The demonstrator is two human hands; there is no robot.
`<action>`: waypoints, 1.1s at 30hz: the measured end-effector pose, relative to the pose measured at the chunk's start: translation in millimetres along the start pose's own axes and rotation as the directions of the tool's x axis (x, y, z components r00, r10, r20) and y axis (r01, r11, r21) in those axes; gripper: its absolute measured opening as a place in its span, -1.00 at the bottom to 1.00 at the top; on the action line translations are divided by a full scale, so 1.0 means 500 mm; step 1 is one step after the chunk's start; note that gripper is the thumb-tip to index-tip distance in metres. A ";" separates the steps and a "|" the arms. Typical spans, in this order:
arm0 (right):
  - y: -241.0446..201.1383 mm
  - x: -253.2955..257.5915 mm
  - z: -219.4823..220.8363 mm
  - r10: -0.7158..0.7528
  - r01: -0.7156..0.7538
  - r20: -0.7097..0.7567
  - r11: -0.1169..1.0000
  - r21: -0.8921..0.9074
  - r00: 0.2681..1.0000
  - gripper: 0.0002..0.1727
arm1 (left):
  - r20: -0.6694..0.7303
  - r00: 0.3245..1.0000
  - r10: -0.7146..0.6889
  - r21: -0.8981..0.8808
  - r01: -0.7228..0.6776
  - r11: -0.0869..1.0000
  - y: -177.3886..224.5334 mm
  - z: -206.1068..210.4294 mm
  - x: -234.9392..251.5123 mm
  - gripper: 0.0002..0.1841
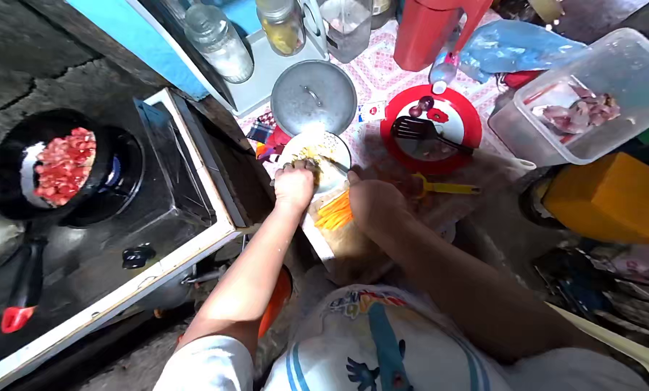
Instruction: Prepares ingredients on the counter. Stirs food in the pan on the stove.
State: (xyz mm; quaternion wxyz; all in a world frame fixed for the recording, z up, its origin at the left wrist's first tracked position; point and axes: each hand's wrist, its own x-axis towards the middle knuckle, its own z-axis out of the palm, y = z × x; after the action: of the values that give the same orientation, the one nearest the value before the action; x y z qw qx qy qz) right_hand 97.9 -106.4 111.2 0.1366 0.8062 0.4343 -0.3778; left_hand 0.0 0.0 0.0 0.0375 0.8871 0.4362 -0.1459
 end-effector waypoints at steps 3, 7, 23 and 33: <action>-0.004 -0.002 -0.011 -0.019 0.019 -0.006 0.998 -0.062 1.000 -0.37 | -0.032 0.999 -0.016 0.020 0.016 1.000 -0.016 -0.001 -0.003 -0.61; -0.003 -0.005 -0.024 -0.031 0.028 -0.034 0.995 -0.094 0.999 -0.47 | -0.187 0.982 0.027 0.003 -0.027 1.000 -0.040 -0.006 -0.014 -0.58; 0.009 -0.059 -0.100 -0.021 0.004 -0.102 0.985 -0.171 0.995 -0.65 | -0.214 0.977 0.003 -0.006 -0.005 1.000 -0.065 -0.021 -0.012 -0.61; 0.006 0.010 -0.033 -0.053 0.045 -0.085 0.995 -0.091 0.995 -0.44 | -0.086 0.992 0.089 -0.006 -0.090 0.996 -0.021 0.014 0.018 -0.54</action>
State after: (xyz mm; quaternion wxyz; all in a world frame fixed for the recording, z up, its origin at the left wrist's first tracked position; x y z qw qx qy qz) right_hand 110.3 -96.0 118.5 0.1438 0.8042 0.4759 -0.3258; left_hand -4.4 12.0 -8.7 0.0296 0.9110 0.3979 -0.1041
